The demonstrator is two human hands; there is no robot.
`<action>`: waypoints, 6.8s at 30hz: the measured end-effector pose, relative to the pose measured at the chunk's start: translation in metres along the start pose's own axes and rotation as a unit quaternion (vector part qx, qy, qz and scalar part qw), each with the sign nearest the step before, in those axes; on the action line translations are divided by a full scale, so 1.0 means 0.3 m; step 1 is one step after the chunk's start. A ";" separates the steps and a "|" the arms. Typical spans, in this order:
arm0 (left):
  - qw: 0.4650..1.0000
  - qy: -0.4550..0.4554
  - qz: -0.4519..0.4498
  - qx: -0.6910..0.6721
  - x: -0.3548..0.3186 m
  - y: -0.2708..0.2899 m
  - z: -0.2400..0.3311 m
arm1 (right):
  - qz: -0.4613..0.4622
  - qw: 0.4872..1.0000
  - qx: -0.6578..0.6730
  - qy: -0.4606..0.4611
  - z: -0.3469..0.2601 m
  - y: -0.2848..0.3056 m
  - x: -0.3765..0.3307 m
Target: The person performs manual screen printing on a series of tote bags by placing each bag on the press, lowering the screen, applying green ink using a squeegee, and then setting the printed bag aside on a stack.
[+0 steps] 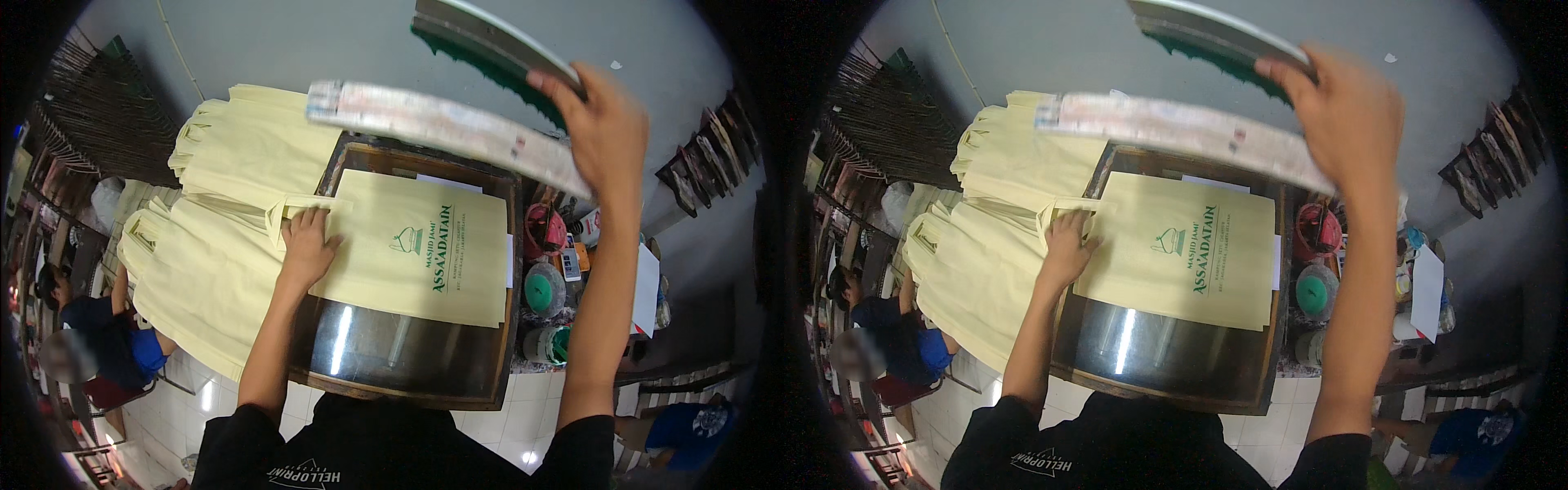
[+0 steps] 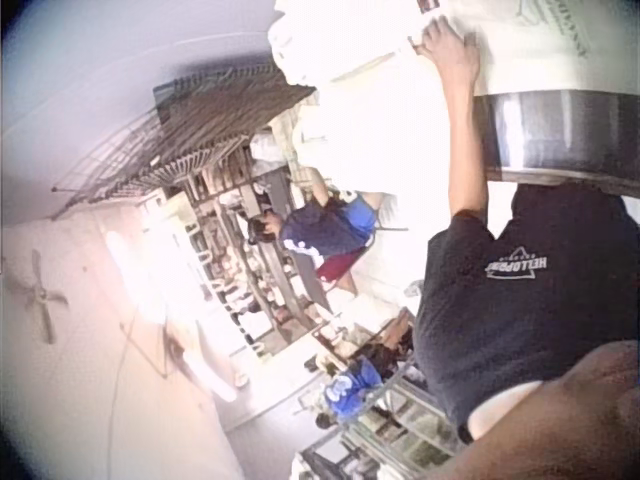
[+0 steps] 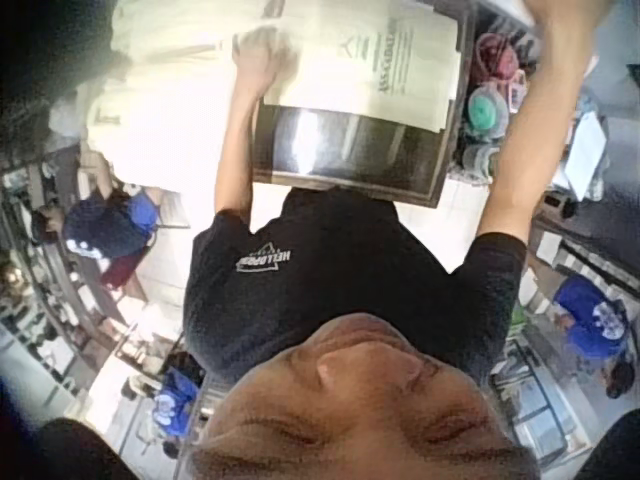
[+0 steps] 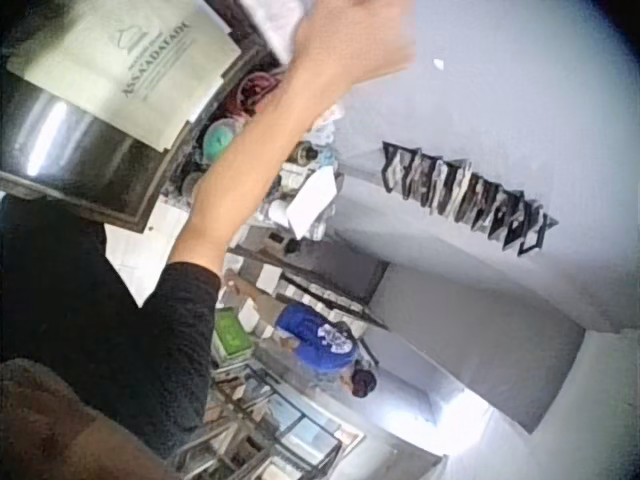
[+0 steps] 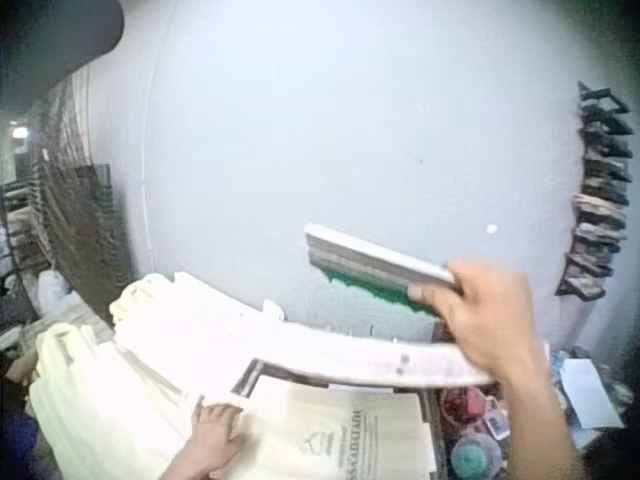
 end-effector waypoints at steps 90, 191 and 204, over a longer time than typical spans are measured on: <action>0.680 0.252 -0.100 -0.681 -0.493 -0.203 0.467 | -0.354 0.930 0.069 0.068 0.087 -0.250 -0.943; 0.990 0.049 0.089 0.099 -0.100 0.530 -0.815 | -0.083 0.994 0.043 -0.060 0.046 -0.074 0.318; 0.933 -0.338 -0.114 0.037 0.211 0.007 -0.571 | -0.156 0.985 0.021 -0.066 0.211 -0.160 0.358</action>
Point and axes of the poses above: each hand's wrist, its own x-axis towards the middle knuckle, its own y-axis out of the back of the hand, z = x × y, the point moved 1 cm from there along x, towards the middle knuckle, and after that the axes turned 15 degrees about -y, right-handed, at the moved point
